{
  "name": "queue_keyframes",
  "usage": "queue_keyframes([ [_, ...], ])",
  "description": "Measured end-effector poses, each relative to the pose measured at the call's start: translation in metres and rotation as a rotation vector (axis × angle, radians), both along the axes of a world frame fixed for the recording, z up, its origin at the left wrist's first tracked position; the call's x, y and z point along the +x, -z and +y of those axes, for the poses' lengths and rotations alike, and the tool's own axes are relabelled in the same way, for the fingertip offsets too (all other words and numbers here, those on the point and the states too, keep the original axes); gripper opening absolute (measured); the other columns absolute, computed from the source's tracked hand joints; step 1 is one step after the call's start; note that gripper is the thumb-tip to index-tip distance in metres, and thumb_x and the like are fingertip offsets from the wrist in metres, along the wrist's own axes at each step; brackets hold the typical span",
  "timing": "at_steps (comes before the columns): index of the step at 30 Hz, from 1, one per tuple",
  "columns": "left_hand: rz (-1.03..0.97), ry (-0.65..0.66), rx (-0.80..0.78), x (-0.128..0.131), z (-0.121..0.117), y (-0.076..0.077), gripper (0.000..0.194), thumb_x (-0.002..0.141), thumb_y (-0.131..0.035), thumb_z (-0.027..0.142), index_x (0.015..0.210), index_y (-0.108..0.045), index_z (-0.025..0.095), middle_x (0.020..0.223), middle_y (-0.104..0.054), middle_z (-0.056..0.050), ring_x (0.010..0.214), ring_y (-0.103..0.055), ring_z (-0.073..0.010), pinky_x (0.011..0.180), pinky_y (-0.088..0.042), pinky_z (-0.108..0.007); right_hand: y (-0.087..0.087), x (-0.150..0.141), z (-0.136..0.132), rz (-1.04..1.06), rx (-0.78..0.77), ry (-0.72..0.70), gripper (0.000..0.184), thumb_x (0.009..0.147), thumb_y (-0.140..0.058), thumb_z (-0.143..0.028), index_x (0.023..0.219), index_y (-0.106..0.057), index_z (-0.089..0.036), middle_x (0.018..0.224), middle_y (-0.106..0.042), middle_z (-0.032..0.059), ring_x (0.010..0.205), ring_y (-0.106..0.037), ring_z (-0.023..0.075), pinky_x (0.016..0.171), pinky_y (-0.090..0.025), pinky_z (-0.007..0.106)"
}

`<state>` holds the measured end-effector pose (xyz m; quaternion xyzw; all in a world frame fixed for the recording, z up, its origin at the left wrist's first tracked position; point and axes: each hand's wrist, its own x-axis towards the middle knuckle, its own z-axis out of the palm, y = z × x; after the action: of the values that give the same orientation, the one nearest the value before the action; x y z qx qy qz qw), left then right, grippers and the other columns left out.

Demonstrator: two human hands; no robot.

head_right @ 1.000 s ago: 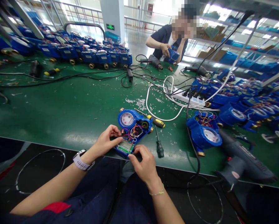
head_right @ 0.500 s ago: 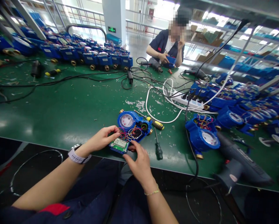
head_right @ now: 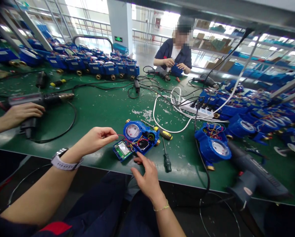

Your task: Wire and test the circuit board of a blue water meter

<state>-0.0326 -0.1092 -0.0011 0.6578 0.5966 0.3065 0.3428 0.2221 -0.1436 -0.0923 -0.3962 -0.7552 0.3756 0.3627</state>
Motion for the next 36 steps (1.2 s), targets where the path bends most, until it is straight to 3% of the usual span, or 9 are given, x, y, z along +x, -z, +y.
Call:
queue_keyframes([
  [6, -0.312, 0.003, 0.088, -0.002, -0.009, -0.03, 0.03, 0.083, -0.059, 0.04, 0.092, -0.063, 0.012, 0.066, -0.053, 0.0, 0.055, -0.042, -0.0079, 0.051, -0.032, -0.019, 0.002, 0.0, -0.001, -0.015, 0.043, 0.009, 0.047, 0.092, -0.058, -0.02, 0.136, -0.045, -0.026, 0.107, -0.064, 0.0007, 0.096, -0.058, 0.019, 0.087, -0.039, 0.037],
  [10, -0.437, 0.005, 0.108, 0.0, -0.018, -0.037, 0.024, 0.082, -0.064, 0.037, 0.086, -0.064, 0.013, 0.058, -0.041, 0.002, 0.051, -0.033, -0.0066, 0.046, -0.026, -0.019, 0.001, 0.0, -0.001, -0.015, 0.054, 0.006, 0.045, 0.092, -0.056, -0.021, 0.136, -0.047, -0.022, 0.106, -0.065, 0.0038, 0.095, -0.059, 0.0204, 0.087, -0.041, 0.038],
  [15, -0.433, 0.008, 0.13, 0.0, -0.03, -0.043, 0.02, 0.081, -0.068, 0.036, 0.088, -0.067, 0.017, 0.064, -0.05, 0.0, 0.054, -0.041, -0.0077, 0.049, -0.031, -0.019, 0.003, 0.001, -0.002, 0.118, 0.042, 0.077, 0.03, 0.094, -0.055, -0.02, 0.123, -0.057, -0.018, 0.095, -0.066, 0.0055, 0.087, -0.062, 0.0193, 0.081, -0.048, 0.035],
  [18, -0.312, 0.166, 0.148, 0.011, -0.041, -0.053, 0.011, 0.086, -0.063, 0.027, 0.093, -0.069, 0.021, 0.07, -0.06, 0.0, 0.056, -0.049, -0.0074, 0.05, -0.036, -0.018, -0.004, 0.0, -0.01, 0.211, 0.111, 0.152, 0.031, 0.095, -0.055, -0.018, 0.125, -0.054, -0.02, 0.098, -0.062, 0.0068, 0.081, -0.061, 0.0165, 0.077, -0.051, 0.032],
  [21, -0.124, 0.42, 0.205, 0.032, -0.053, -0.059, 0.014, 0.087, -0.061, 0.02, 0.099, -0.067, 0.022, 0.08, -0.065, 0.002, 0.067, -0.057, -0.008, 0.061, -0.042, -0.018, -0.021, -0.005, -0.02, 0.293, 0.252, 0.102, 0.056, 0.091, -0.06, -0.012, 0.141, -0.04, -0.027, 0.12, -0.053, 0.0101, 0.08, -0.059, 0.015, 0.083, -0.05, 0.036],
  [23, -0.01, 0.568, 0.268, 0.048, -0.06, -0.057, 0.017, 0.087, -0.062, 0.019, 0.104, -0.065, 0.02, 0.084, -0.066, 0.001, 0.073, -0.06, -0.0097, 0.067, -0.043, -0.02, -0.034, -0.01, -0.023, 0.32, 0.316, 0.013, 0.062, 0.09, -0.057, -0.009, 0.145, -0.036, -0.028, 0.128, -0.049, 0.012, 0.091, -0.059, 0.0179, 0.086, -0.05, 0.037],
  [25, 0.048, 0.612, 0.324, 0.06, -0.063, -0.049, 0.024, 0.085, -0.064, 0.019, 0.108, -0.061, 0.019, 0.093, -0.068, -0.001, 0.081, -0.063, -0.0127, 0.075, -0.044, -0.022, -0.043, -0.014, -0.024, 0.337, 0.316, -0.051, 0.053, 0.09, -0.052, -0.006, 0.139, -0.046, -0.027, 0.122, -0.054, 0.0099, 0.1, -0.058, 0.0199, 0.086, -0.05, 0.035],
  [31, -0.02, 0.338, 0.239, 0.065, -0.066, -0.02, 0.017, 0.081, -0.066, 0.019, 0.094, -0.057, 0.017, 0.08, -0.063, 0.002, 0.069, -0.058, -0.011, 0.063, -0.042, -0.021, -0.046, -0.014, -0.024, 0.345, 0.22, -0.002, 0.033, 0.091, -0.054, -0.002, 0.11, -0.063, -0.026, 0.102, -0.062, 0.0036, 0.091, -0.061, 0.0149, 0.078, -0.05, 0.027],
  [36, -0.088, 0.311, 0.146, 0.06, -0.065, -0.016, 0.014, 0.083, -0.067, 0.024, 0.09, -0.057, 0.017, 0.078, -0.061, 0.003, 0.067, -0.056, -0.0079, 0.062, -0.042, -0.019, -0.05, -0.012, -0.027, 0.363, 0.237, -0.011, 0.024, 0.09, -0.056, -0.004, 0.104, -0.063, -0.021, 0.093, -0.062, 0.0034, 0.084, -0.06, 0.0141, 0.073, -0.048, 0.025],
])
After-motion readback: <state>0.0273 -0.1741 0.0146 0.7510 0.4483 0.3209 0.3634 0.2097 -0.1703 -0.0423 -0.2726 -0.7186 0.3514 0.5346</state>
